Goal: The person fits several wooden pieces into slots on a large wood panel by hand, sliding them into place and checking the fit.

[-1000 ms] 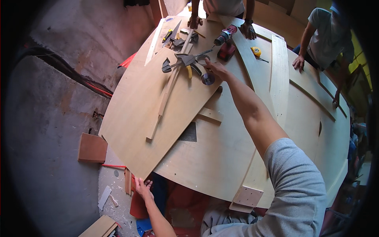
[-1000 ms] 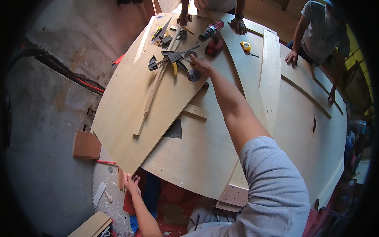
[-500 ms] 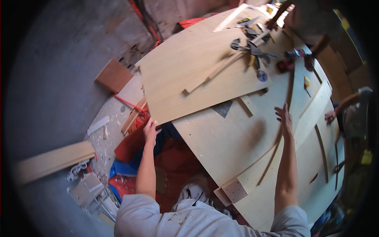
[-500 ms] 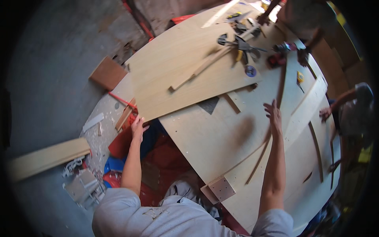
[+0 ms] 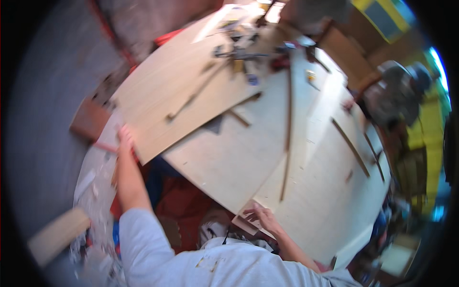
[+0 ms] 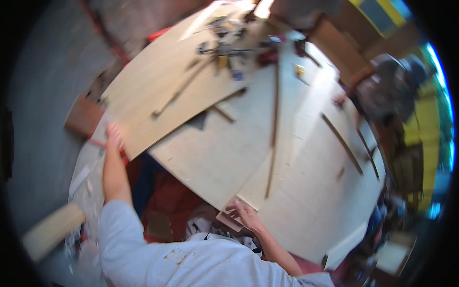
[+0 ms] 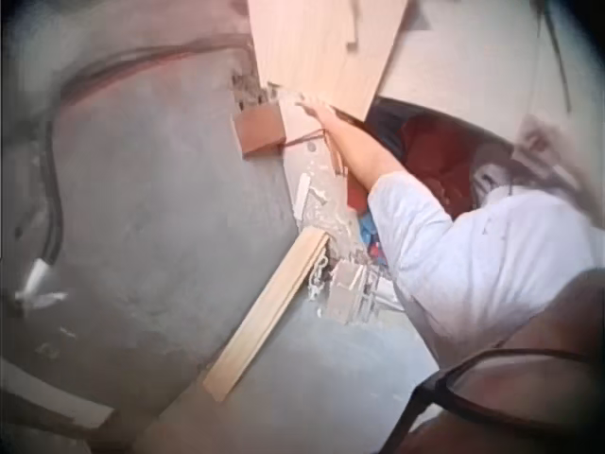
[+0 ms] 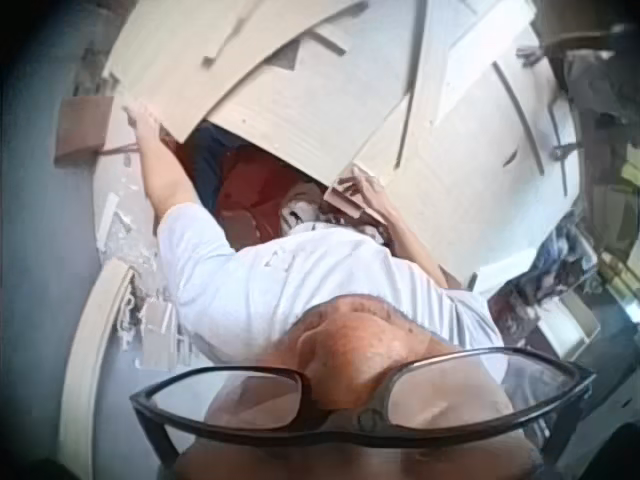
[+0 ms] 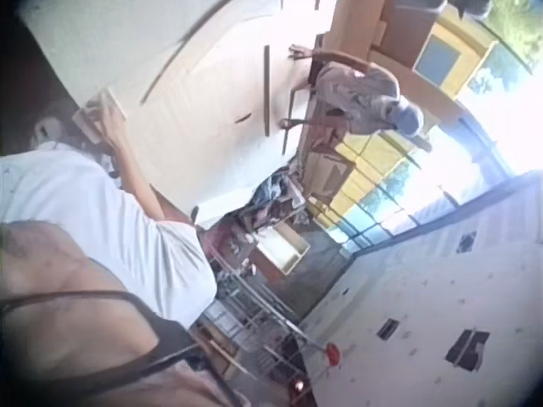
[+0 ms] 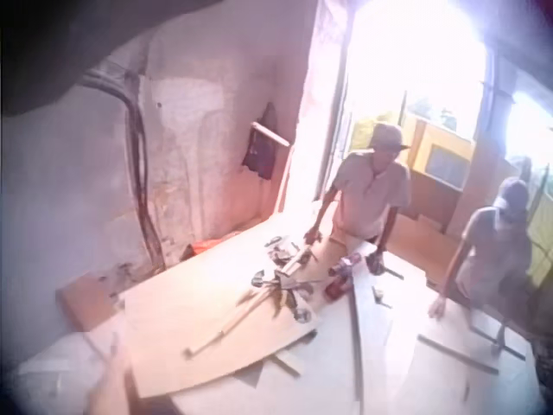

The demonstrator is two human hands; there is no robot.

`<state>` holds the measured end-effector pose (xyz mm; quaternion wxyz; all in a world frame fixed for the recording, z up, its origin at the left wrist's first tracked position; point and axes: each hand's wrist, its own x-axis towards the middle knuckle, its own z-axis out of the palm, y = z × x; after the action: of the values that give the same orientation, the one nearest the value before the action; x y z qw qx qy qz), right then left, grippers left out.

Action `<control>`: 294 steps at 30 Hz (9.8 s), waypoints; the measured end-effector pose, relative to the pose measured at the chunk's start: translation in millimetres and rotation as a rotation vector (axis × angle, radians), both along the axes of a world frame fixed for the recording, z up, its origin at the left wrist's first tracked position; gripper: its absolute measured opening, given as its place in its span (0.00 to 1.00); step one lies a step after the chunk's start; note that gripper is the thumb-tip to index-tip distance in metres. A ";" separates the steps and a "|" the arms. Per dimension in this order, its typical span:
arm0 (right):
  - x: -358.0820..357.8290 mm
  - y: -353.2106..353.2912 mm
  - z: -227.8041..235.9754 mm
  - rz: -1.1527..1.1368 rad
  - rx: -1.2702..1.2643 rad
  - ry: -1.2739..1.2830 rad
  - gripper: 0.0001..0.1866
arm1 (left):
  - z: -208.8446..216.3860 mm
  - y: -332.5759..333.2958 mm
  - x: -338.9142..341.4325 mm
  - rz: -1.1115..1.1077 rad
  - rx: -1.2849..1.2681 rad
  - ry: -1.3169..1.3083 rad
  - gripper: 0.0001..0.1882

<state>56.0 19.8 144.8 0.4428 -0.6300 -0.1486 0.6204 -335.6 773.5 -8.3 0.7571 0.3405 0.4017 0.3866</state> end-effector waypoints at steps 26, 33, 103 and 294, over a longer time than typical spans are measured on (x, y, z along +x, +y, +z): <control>-37.8 -143.2 -6.5 -0.265 -0.252 -0.037 0.41 | -44.2 -125.5 69.3 0.012 -0.345 0.262 0.53; -49.9 -236.6 -25.2 -0.422 -0.313 -0.052 0.35 | -56.7 -357.6 36.2 -0.011 -0.470 0.461 0.53; 35.7 -634.3 -117.6 -0.439 -1.132 -0.664 0.54 | -7.5 -810.2 372.5 -0.082 1.259 1.570 0.23; 239.8 -648.9 -159.0 -0.873 -1.027 -1.135 0.36 | -20.2 -794.7 354.1 -0.089 1.215 1.615 0.23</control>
<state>295.8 -629.1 -14.2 0.1620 -0.9650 0.2051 -0.0207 18.5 -21.2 -28.5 -0.0288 0.8426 0.5161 0.1512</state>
